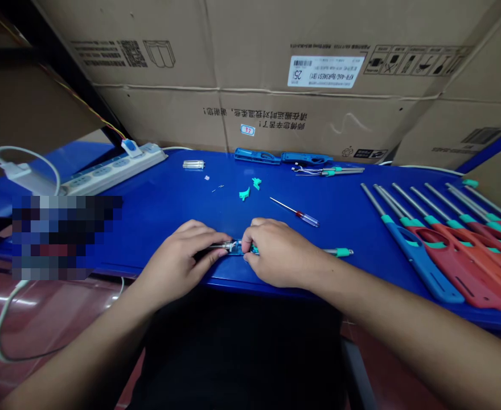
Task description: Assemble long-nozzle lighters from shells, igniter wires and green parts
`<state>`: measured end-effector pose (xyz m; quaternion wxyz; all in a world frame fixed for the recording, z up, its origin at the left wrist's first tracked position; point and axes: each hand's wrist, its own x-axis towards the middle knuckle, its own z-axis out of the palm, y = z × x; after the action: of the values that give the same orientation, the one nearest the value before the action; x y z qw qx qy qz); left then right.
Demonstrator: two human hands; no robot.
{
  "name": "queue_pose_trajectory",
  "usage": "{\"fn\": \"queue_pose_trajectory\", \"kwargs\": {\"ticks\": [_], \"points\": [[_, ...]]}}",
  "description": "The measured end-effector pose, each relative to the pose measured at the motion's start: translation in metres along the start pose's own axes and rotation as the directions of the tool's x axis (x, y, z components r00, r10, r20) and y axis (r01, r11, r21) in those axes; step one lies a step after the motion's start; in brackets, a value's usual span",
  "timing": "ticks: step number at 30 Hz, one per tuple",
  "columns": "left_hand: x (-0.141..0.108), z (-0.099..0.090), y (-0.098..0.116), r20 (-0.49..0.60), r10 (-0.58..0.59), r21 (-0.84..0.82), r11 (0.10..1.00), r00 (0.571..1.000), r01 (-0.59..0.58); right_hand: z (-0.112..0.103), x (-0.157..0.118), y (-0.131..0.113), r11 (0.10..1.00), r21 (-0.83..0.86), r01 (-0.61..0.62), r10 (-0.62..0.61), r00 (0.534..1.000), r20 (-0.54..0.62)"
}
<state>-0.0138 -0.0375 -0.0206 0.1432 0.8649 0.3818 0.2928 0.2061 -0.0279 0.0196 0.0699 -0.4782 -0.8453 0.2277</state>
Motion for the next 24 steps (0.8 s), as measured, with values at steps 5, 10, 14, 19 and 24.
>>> {"fn": "queue_pose_trajectory", "kwargs": {"ticks": [5,10,14,19,24], "points": [[-0.001,0.0,0.0,0.002,0.003,-0.012,1.0,1.0,-0.003,-0.002,-0.003,-0.003,0.999,-0.033,0.0,-0.001,1.0,-0.025],[0.0,0.001,0.0,-0.001,0.013,-0.007,1.0,1.0,-0.013,0.003,-0.013,-0.013,0.947,-0.314,0.062,-0.086,0.994,-0.064],[0.0,0.002,0.0,-0.007,0.02,0.002,1.0,1.0,-0.02,0.011,-0.017,-0.018,0.925,-0.377,0.054,-0.079,0.996,-0.05],[-0.001,0.003,-0.001,-0.001,-0.004,0.042,0.999,1.0,0.004,0.017,-0.016,-0.016,0.939,-0.344,-0.009,-0.035,0.992,-0.12],[-0.002,0.004,-0.001,0.01,-0.009,0.067,0.998,1.0,0.008,0.013,-0.008,-0.012,0.984,-0.169,-0.059,0.04,0.993,-0.114]]}}
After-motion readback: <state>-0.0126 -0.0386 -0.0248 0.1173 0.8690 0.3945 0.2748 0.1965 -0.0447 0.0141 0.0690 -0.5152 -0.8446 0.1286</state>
